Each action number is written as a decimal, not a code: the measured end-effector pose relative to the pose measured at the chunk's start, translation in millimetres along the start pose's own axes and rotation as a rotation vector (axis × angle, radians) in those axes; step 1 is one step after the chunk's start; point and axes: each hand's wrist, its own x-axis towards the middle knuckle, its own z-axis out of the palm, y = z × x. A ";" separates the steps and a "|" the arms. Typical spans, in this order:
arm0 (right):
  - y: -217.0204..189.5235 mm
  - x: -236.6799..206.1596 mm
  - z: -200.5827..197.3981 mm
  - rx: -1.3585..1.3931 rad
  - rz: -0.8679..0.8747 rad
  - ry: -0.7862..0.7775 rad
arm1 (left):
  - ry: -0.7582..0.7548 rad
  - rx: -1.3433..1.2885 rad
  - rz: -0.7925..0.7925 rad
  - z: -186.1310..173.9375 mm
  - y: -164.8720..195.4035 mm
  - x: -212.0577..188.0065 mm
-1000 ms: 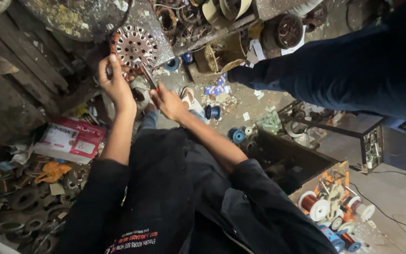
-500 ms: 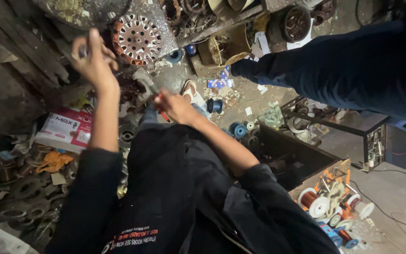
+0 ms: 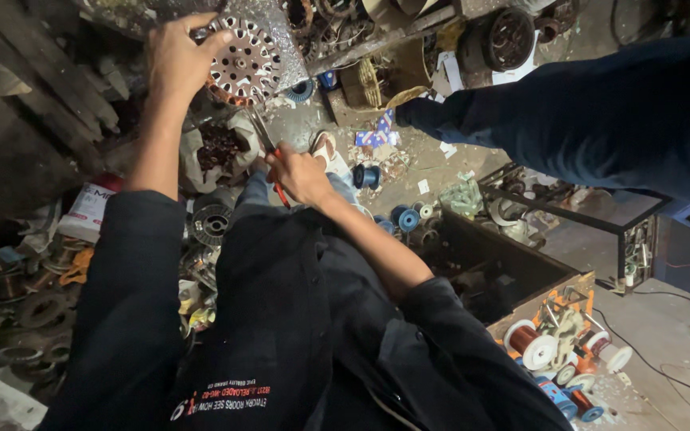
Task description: The person uses pliers to pull and adjust copper wires on a circular stator component. They repeatedly reposition the stator and continue manipulating the wires with the tool throughout the clip.
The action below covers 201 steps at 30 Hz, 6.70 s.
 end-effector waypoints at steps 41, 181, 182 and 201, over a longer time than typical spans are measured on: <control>19.2 -5.3 -18.2 -0.209 -0.197 0.076 | 0.428 -0.383 -0.130 3.4 -27.8 -54.1; -2.6 14.9 0.2 -0.043 0.003 -0.024 | 0.330 -0.263 -0.197 18.8 -21.6 -49.1; -5.1 18.8 2.3 0.251 0.037 -0.095 | 0.358 -0.234 -0.140 18.9 -20.0 -50.5; -8.6 -0.3 16.7 -0.303 -0.361 -0.003 | 0.392 -1.576 -0.533 25.1 -5.3 -127.1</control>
